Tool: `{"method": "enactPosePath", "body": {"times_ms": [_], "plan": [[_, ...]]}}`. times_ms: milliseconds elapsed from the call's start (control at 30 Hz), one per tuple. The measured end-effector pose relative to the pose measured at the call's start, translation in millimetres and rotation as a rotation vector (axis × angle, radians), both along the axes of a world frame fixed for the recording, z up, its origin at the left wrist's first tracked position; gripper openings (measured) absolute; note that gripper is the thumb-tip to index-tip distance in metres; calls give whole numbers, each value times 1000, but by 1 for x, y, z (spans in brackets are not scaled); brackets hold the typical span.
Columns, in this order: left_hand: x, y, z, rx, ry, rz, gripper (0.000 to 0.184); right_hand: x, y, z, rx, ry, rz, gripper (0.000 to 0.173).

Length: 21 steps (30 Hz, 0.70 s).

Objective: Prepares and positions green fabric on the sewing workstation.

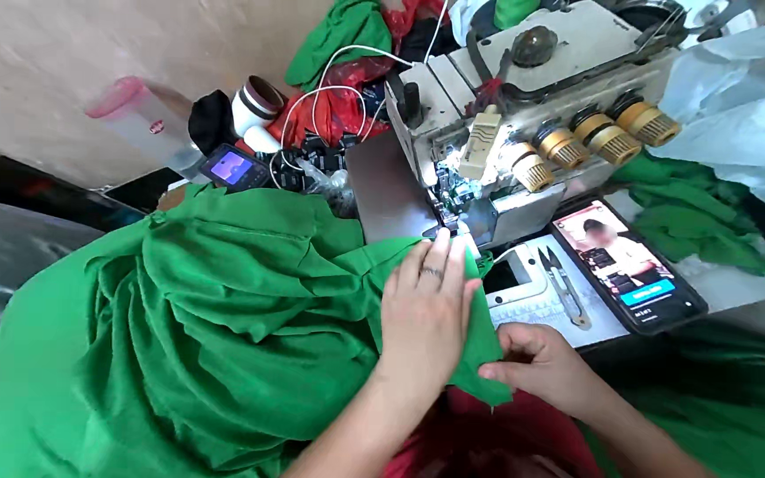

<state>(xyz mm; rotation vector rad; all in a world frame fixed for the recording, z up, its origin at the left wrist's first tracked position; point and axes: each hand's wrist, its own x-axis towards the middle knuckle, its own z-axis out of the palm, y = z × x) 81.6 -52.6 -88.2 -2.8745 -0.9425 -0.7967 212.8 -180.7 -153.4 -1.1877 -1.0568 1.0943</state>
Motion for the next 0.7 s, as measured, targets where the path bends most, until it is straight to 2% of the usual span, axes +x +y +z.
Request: {"method": "enactPosePath", "body": {"times_ms": [100,233,467,533,600,700], "plan": [[5,2,-6,7,12,25,44,7,7,4,34,45,-4,11],[6,21,-5,-71,-61,-58,39,14,17,12,62,30,15,9],[-1,66,17,-293,-56,-178,28,16,52,21,129,-8,-9,9],[-6,60,22,-267,-73,-167,23,16,57,21,144,6,-23,10],[-14,37,19,-160,-143,-239,19,15,55,20,142,19,-32,12],[-25,0,-4,-54,-221,-381,23,12,45,21,121,33,-48,14]]}}
